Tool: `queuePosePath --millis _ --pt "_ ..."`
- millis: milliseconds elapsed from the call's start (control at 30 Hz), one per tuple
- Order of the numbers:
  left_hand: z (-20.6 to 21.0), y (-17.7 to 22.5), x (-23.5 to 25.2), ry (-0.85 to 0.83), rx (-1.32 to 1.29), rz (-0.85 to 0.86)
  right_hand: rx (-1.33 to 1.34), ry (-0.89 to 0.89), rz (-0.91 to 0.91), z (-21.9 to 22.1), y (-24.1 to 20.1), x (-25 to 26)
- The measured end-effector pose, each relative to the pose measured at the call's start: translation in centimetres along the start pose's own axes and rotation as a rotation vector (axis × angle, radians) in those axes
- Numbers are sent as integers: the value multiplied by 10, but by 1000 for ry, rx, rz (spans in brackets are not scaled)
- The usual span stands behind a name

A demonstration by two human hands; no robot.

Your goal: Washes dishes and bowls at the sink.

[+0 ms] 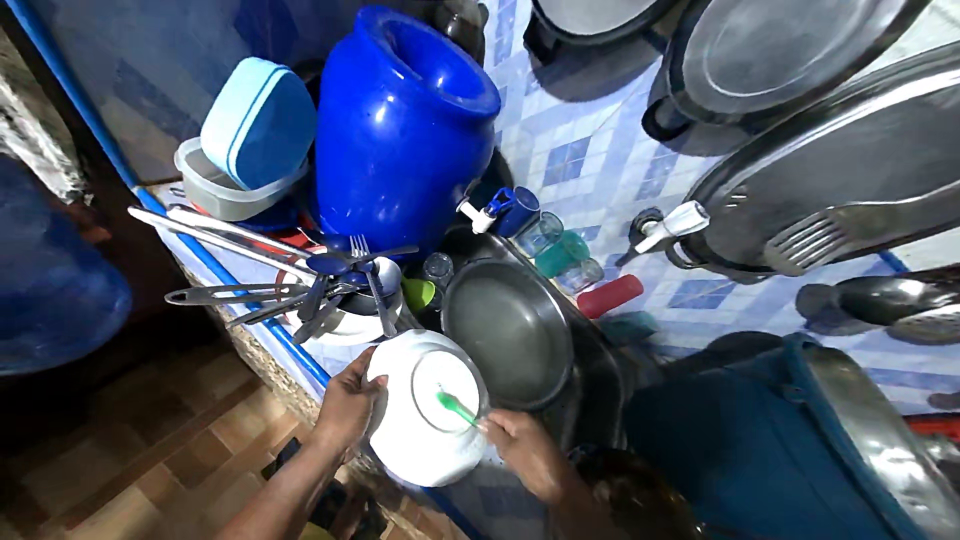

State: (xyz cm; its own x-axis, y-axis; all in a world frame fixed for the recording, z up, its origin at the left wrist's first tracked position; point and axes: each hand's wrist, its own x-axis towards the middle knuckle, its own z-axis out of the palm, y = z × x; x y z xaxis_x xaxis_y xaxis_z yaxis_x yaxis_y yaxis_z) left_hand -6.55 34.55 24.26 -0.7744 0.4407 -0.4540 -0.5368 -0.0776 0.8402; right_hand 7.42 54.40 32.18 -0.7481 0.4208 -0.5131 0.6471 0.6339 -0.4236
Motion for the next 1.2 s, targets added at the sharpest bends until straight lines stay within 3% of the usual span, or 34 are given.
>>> queuePosePath --millis 100,233,300,400,500,667,800,1000,1200 --pt "-1 2 -2 -14 33 3 18 43 27 -14 28 7" --pt "0 3 2 -20 22 -7 -12 75 76 -14 -13 37" --pt "0 4 3 -13 11 -5 -65 19 40 -4 -30 24" --pt "0 4 3 -15 3 -14 -120 -27 -13 0 -10 -4" --pt "-1 3 3 -19 17 -12 -132 57 32 -17 17 11" --pt "-1 6 4 -25 -3 -8 -248 96 81 -14 -32 33" --pt "-1 5 3 -24 -23 1 -288 163 72 -11 2 12" --pt "-3 6 6 -37 12 -5 -426 244 103 -2 -24 23" --pt "-1 4 4 -25 -18 13 -490 99 195 -20 -26 -1"
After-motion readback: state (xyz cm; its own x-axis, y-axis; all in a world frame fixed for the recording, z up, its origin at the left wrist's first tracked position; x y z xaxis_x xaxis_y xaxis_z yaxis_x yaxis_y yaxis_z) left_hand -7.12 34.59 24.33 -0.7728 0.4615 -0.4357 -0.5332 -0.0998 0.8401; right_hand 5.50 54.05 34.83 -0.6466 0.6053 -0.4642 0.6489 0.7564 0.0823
